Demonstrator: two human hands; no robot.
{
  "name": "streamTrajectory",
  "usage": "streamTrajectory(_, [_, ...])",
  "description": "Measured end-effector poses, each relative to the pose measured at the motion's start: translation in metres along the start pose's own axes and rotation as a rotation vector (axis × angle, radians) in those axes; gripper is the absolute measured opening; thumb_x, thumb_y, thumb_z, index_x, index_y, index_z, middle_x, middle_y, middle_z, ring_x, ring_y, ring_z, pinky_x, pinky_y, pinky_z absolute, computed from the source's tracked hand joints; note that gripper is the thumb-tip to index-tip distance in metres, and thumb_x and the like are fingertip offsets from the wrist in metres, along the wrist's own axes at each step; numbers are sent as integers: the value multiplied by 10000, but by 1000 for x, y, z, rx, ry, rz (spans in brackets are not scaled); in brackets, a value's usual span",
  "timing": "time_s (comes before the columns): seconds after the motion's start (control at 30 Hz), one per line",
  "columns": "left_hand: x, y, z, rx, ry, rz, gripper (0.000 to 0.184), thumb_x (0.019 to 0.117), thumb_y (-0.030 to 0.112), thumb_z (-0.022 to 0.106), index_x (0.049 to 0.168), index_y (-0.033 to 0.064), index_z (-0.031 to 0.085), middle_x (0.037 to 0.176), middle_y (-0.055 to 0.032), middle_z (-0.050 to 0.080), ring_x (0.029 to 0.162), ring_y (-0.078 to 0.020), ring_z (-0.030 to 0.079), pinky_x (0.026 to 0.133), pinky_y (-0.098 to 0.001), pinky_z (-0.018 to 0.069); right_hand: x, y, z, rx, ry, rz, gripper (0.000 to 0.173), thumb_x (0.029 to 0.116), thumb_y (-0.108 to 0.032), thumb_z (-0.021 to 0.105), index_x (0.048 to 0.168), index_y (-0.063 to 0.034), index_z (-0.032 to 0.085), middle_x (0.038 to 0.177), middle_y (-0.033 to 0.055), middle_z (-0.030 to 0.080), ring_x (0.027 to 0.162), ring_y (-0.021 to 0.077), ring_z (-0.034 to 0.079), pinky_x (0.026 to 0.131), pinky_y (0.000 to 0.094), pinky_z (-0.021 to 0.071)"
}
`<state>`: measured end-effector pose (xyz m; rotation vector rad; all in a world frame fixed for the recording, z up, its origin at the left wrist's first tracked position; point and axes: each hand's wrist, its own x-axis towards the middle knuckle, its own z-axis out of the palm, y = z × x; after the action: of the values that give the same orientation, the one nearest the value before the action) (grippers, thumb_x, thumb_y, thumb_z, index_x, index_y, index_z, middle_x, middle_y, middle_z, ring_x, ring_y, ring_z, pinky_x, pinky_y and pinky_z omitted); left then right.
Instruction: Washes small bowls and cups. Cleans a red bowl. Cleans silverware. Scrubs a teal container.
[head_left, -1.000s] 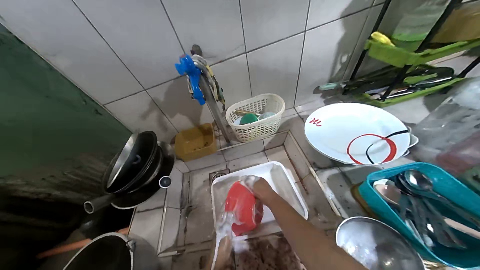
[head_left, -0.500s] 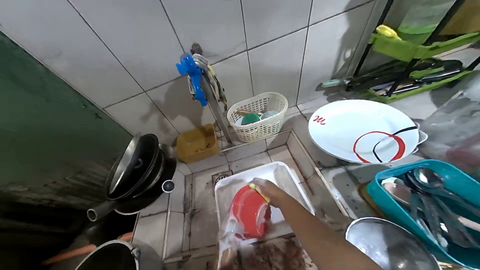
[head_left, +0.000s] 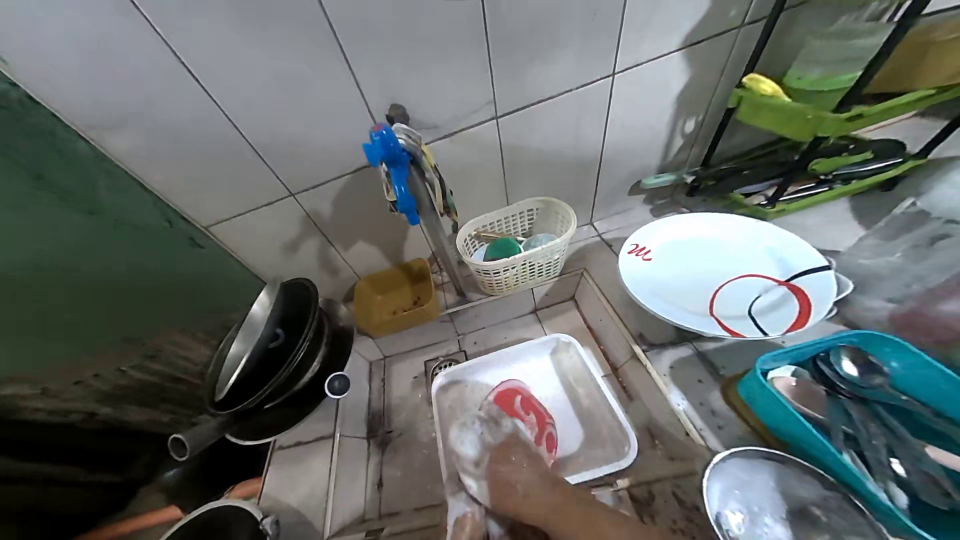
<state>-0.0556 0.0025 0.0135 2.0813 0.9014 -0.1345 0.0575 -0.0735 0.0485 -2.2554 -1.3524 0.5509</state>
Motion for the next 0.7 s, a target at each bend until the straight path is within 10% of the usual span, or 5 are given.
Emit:
streamTrajectory(0.1, [13,-20,20,-462,99,118,301,1023,8,476,1269,-156,528,1041,-152,642,944,-32,611,873,-170,503,18,31,-24,124,-1,262,463,1006,-335,594,1324,-1,635,1312,243,642,1272,411,583,1085,604,429])
streamTrajectory(0.23, [16,-10,21,-614,89,57,439,1045,93,477,1450,-74,444,1330,-220,593,1163,-173,612,999,-309,510,45,116,-10,760,194,398,337,1104,-201,435,1233,21,653,1204,213,664,1130,318,630,993,512,501])
streamTrajectory(0.57, [7,3,16,-680,51,173,475,1040,34,360,1495,-104,340,1375,-207,552,1204,-70,574,1037,-239,475,-8,11,5,-80,295,121,440,1037,-366,470,1329,-108,674,1327,201,665,1293,400,593,1080,642,436])
streamTrajectory(0.7, [2,4,15,-707,47,136,340,1043,19,420,1342,-143,411,949,-65,611,761,33,588,675,-144,510,22,61,-33,311,47,340,399,1055,-279,533,1324,1,628,1315,229,642,1247,378,608,1047,571,475])
